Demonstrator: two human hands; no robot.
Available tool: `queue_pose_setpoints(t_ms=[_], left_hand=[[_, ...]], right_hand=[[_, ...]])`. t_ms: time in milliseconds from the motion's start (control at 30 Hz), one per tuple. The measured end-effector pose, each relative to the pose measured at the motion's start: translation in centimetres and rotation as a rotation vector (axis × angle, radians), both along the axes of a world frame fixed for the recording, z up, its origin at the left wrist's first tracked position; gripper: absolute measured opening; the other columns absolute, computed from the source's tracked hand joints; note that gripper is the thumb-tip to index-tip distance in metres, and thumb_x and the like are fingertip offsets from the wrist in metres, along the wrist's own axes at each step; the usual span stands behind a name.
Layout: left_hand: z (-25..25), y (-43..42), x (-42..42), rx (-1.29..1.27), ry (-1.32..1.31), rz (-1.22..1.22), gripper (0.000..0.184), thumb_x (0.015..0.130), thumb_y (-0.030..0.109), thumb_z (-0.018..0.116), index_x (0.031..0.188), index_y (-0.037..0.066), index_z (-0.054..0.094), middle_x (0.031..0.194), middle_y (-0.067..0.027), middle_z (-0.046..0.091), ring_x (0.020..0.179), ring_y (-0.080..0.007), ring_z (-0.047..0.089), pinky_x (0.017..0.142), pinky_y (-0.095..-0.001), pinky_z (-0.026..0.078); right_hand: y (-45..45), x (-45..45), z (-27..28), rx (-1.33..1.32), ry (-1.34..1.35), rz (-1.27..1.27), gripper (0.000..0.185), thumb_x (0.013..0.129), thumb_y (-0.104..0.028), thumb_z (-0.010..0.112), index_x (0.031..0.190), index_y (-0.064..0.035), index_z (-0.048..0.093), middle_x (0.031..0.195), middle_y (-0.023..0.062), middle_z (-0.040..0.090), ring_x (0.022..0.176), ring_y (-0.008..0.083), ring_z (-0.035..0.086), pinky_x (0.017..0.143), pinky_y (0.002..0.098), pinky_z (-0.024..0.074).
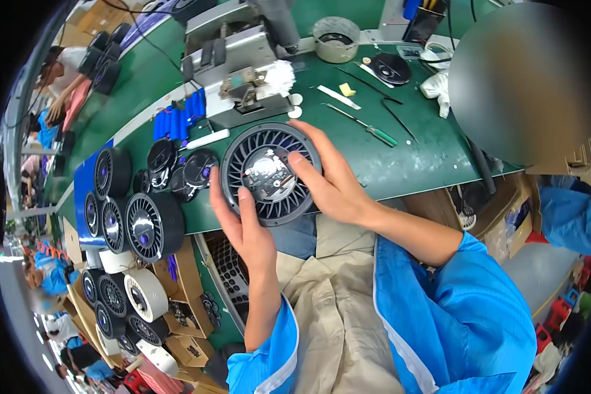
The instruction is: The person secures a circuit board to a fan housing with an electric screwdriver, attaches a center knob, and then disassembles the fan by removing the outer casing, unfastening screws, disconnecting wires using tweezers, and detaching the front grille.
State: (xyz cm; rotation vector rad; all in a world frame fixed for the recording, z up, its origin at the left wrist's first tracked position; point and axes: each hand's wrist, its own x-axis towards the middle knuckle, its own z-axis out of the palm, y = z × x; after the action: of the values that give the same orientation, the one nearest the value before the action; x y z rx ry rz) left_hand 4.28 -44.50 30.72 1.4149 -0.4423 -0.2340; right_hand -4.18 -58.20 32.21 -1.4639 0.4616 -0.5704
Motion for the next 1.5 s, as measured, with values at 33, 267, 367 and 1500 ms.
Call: queue_pose_setpoints(t_ms=[33,267,367,1500], left_hand=[[0.1,0.2,0.1,0.002,0.004,-0.011,0.058,0.109,0.01,0.053,0.162,-0.003,0.032,0.164,-0.0212,0.038,0.149,-0.0289,0.042,0.122,-0.0419,0.034],[1.5,1.1,1.3,0.386,-0.647,-0.071,0.061,0.092,0.014,0.077,0.148,0.001,0.055,0.161,-0.0321,0.037,0.148,-0.0457,0.042,0.119,-0.0503,0.038],[1.3,1.1,1.3,0.38,-0.556,-0.09,0.057,0.09,0.015,0.079,0.142,0.002,0.059,0.159,-0.0337,0.038,0.145,-0.047,0.045,0.117,-0.0506,0.041],[-0.2,2.1,2.0,0.289,-0.563,-0.18,0.065,0.087,0.041,0.084,0.136,0.003,0.065,0.161,-0.0359,0.032,0.137,-0.0506,0.053,0.108,-0.0525,0.051]], right_hand=[[-0.1,0.0,0.1,0.026,0.006,0.018,0.055,0.11,-0.017,0.056,0.159,0.002,0.04,0.153,0.0155,0.052,0.141,0.0204,0.049,0.118,0.034,0.0377],[-2.6,-0.8,1.1,-0.427,0.004,0.031,0.054,0.101,-0.015,0.069,0.151,-0.0035,0.053,0.158,0.0195,0.049,0.145,0.0298,0.049,0.118,0.0399,0.0402],[-4.0,-0.5,2.4,-0.629,0.036,0.112,0.049,0.097,-0.016,0.074,0.144,-0.0074,0.062,0.159,0.021,0.048,0.145,0.0344,0.05,0.117,0.0423,0.0422],[-5.6,0.5,4.0,-0.73,0.204,0.416,0.044,0.092,-0.023,0.081,0.133,-0.0108,0.072,0.156,0.0195,0.051,0.134,0.0403,0.059,0.107,0.0451,0.0523]])
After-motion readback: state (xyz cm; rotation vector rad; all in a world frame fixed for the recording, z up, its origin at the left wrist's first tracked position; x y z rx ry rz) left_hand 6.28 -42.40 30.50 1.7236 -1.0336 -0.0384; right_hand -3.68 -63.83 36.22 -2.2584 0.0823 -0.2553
